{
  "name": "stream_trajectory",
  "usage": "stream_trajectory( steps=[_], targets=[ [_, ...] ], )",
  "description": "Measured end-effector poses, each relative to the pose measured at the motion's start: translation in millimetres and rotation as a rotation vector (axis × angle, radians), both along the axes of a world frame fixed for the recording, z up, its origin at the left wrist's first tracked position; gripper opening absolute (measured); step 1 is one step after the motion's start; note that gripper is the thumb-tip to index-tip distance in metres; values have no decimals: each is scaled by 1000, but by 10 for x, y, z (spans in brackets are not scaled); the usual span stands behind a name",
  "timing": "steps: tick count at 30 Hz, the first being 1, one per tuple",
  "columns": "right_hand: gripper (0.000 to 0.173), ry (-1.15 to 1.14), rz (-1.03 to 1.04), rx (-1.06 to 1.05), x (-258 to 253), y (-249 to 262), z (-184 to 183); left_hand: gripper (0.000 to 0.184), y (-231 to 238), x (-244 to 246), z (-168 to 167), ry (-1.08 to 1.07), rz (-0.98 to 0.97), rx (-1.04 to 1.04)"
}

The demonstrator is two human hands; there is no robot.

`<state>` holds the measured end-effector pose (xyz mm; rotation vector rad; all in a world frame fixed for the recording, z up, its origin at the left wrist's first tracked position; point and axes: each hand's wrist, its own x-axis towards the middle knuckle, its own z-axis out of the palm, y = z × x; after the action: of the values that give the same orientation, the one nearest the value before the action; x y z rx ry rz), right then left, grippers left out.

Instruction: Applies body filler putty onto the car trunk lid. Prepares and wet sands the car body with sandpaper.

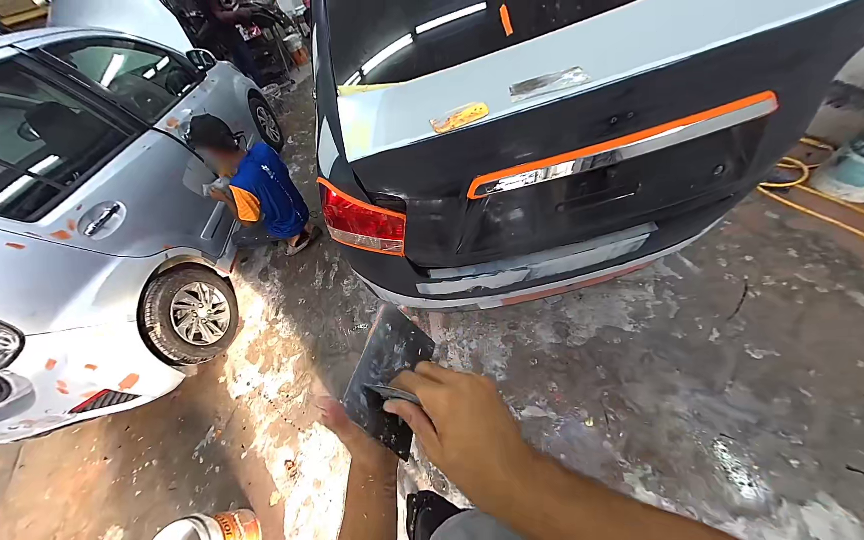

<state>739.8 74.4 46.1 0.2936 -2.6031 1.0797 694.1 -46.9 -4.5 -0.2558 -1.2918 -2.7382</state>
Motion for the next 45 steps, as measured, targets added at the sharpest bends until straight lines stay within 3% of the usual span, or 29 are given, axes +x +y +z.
stream_trajectory(
  steps=[3,7,11,14,16,18,20,21,22,25,27,29,31,33,37,39,41,43,45],
  targets=[
    [26,185,-220,-2,-161,9,-266,74,9,78,-148,162,-197,-138],
    [28,82,-381,-118,-460,212,-417,111,107,134,-356,278,-316,-375],
    [30,129,-359,-133,-67,15,-483,95,201,249,-145,189,-222,-286],
    [30,110,-464,-250,-286,150,-594,127,207,111,-351,311,-356,-411],
    [31,149,-554,-474,-460,216,-692,135,299,63,-365,405,-340,-640],
    [28,220,-567,-757,-487,185,-745,113,436,66,-307,406,-145,-864],
    [24,242,-568,-967,-465,178,-752,71,553,50,-298,338,70,-1068],
    [22,228,-573,-1036,-460,194,-736,59,599,43,-307,247,130,-1101],
    [19,204,-569,-1082,-456,222,-705,58,625,51,-299,106,113,-1069],
    [16,91,-504,-1159,-432,330,-625,104,618,66,-150,-380,-96,-771],
    [18,-34,-447,-1211,-392,406,-616,117,596,42,-130,-542,-107,-622],
    [25,-180,-374,-1337,-376,503,-562,99,563,-15,-142,-572,-51,-522],
    [33,-262,-314,-1473,-350,568,-502,60,499,-76,-174,-565,-22,-428],
    [36,-297,-278,-1568,-334,593,-468,38,422,-130,-166,-590,-14,-315],
    [35,-193,-338,-1429,-445,439,-512,31,279,-306,-81,-611,171,-157],
    [33,-33,-419,-1243,-548,287,-583,33,195,-448,-58,-575,212,-212],
    [32,38,-339,-1066,-626,152,-674,30,117,-629,-73,-534,226,-298],
    [33,-23,-200,-828,-699,112,-770,27,-38,-861,-82,-481,238,-360],
    [37,-249,-67,-525,-833,245,-807,22,-236,-1171,-65,-429,269,-415]
  ],
)
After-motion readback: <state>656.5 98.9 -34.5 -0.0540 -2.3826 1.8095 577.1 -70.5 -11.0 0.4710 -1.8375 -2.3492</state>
